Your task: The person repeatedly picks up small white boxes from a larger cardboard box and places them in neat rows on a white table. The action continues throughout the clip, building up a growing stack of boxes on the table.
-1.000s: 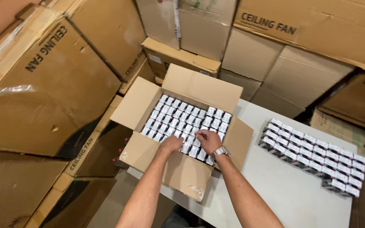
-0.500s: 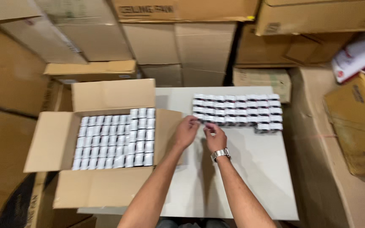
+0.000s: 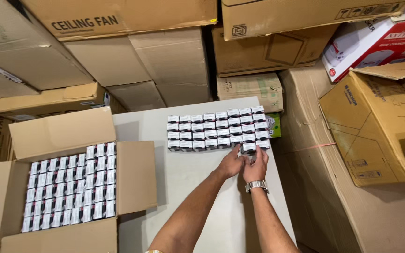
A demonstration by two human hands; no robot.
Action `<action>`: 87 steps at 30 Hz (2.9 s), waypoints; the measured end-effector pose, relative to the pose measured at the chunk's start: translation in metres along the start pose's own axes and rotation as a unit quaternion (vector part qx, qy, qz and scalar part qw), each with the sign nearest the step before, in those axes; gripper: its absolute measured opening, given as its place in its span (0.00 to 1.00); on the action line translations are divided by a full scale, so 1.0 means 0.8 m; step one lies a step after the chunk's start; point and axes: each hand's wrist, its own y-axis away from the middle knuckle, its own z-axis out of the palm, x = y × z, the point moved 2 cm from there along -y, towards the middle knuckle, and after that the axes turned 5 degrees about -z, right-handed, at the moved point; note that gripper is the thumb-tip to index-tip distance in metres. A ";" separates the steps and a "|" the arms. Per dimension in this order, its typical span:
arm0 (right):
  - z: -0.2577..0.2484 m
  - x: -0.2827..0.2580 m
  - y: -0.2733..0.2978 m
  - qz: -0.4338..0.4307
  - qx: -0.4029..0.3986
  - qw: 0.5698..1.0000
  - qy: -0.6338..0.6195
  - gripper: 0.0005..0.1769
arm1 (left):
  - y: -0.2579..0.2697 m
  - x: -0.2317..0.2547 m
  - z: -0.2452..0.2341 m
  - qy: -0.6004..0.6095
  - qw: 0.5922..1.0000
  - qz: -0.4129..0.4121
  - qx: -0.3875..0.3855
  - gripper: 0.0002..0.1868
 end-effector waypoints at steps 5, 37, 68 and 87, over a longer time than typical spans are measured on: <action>0.006 0.033 -0.005 0.000 0.009 1.000 0.005 0.34 | -0.035 -0.015 0.032 0.033 0.999 -0.012 0.008 0.37; 0.250 -0.473 0.259 -0.174 -0.337 0.907 -0.183 0.18 | 0.329 -0.289 -0.407 0.161 0.883 -0.002 0.441 0.16; 0.454 -0.408 0.306 -0.456 -0.460 0.756 0.091 0.16 | 0.421 -0.406 -0.433 0.113 0.885 -0.224 0.392 0.20; 0.158 -0.309 0.135 -0.138 -0.253 0.941 -0.175 0.16 | 0.154 -0.164 -0.290 0.113 0.946 0.035 0.301 0.10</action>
